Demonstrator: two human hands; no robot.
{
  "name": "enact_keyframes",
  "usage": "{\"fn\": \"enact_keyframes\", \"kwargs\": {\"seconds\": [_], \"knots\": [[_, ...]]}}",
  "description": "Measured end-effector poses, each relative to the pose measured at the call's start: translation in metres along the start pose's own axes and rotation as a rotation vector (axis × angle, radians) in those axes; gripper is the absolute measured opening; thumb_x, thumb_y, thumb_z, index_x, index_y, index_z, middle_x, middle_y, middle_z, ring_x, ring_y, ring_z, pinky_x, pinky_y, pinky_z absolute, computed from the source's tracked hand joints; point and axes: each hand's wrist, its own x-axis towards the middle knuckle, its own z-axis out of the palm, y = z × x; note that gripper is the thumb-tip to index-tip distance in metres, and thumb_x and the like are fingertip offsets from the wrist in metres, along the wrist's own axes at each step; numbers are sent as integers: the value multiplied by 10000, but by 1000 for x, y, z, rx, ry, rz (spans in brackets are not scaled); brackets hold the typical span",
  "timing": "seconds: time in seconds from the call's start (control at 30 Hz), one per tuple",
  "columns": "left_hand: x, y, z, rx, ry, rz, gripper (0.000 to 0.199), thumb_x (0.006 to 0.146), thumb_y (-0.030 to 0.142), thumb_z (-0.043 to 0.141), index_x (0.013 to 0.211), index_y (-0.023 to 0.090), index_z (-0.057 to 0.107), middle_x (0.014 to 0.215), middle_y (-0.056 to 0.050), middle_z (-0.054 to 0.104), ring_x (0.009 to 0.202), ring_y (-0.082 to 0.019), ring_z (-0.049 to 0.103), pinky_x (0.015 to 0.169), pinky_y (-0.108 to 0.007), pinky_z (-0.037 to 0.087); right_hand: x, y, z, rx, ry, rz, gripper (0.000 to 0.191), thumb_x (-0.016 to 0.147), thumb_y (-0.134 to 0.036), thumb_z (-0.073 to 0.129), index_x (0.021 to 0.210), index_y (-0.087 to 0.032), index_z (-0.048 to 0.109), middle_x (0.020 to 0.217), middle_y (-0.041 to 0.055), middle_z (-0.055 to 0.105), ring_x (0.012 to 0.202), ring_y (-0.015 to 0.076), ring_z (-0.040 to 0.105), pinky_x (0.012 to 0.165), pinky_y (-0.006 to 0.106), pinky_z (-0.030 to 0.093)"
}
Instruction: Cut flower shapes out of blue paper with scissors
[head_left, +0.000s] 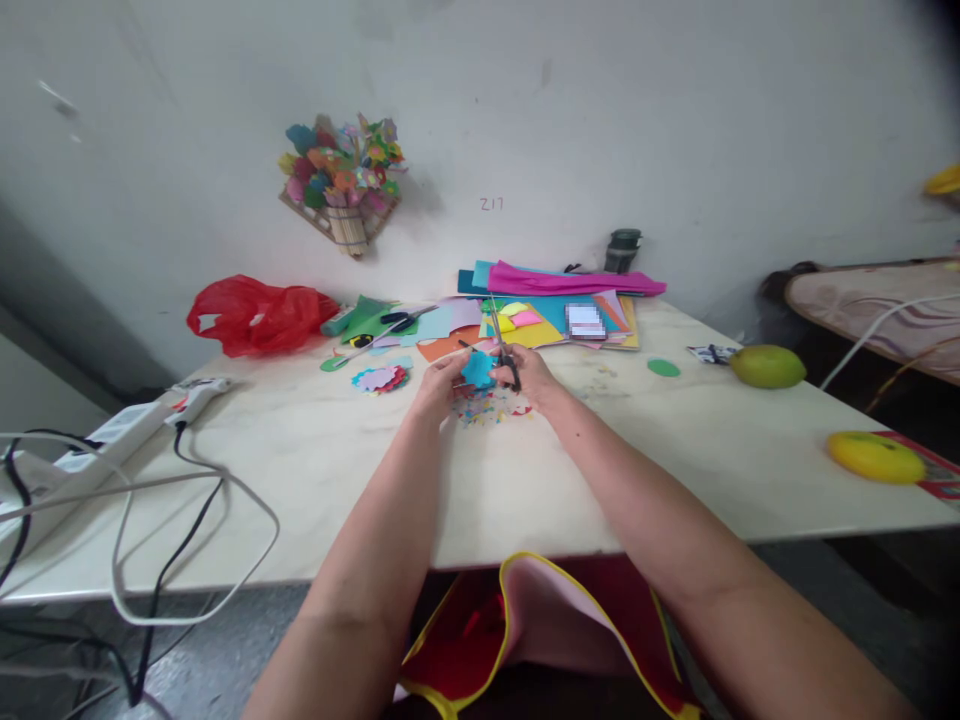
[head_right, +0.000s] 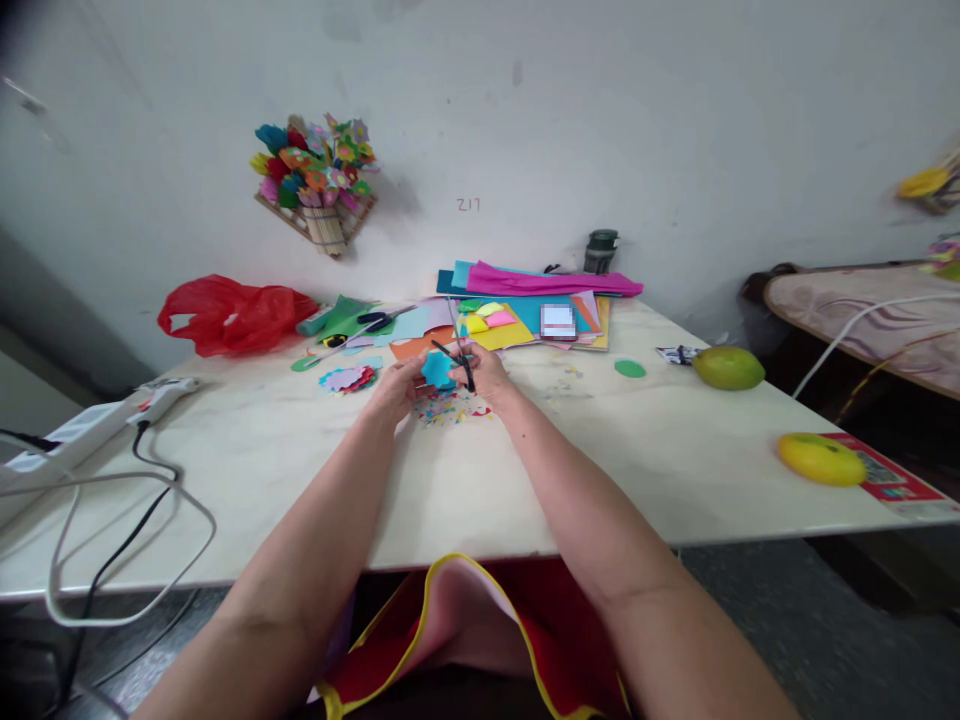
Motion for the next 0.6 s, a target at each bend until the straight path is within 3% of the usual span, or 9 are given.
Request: {"fn": "enact_keyframes", "kwargs": {"seconds": [0.1, 0.4, 0.6], "knots": [[-1, -2, 2, -12, -80, -9, 427, 485, 345, 892, 780, 121, 678, 669, -33, 672, 560, -131, 613, 573, -260, 518, -1, 0, 1, 8, -6, -7, 408, 495, -254, 745, 859, -183, 575, 520, -64, 544, 441, 111, 497, 355, 193, 277], [-2, -8, 9, -80, -90, 67, 435, 476, 358, 898, 753, 127, 655, 640, -9, 656, 544, -109, 595, 566, -232, 506, -2, 1, 6, 22, -20, -1, 442, 482, -248, 768, 871, -176, 569, 516, -76, 545, 430, 97, 488, 346, 188, 282], [-3, -5, 8, -64, -116, -24, 382, 518, 271, 871, 798, 135, 650, 695, -21, 666, 594, -124, 623, 604, -257, 538, -3, 0, 6, 49, 3, -13, 453, 477, -269, 784, 864, -187, 563, 548, -75, 558, 438, 97, 506, 349, 189, 279]]}}
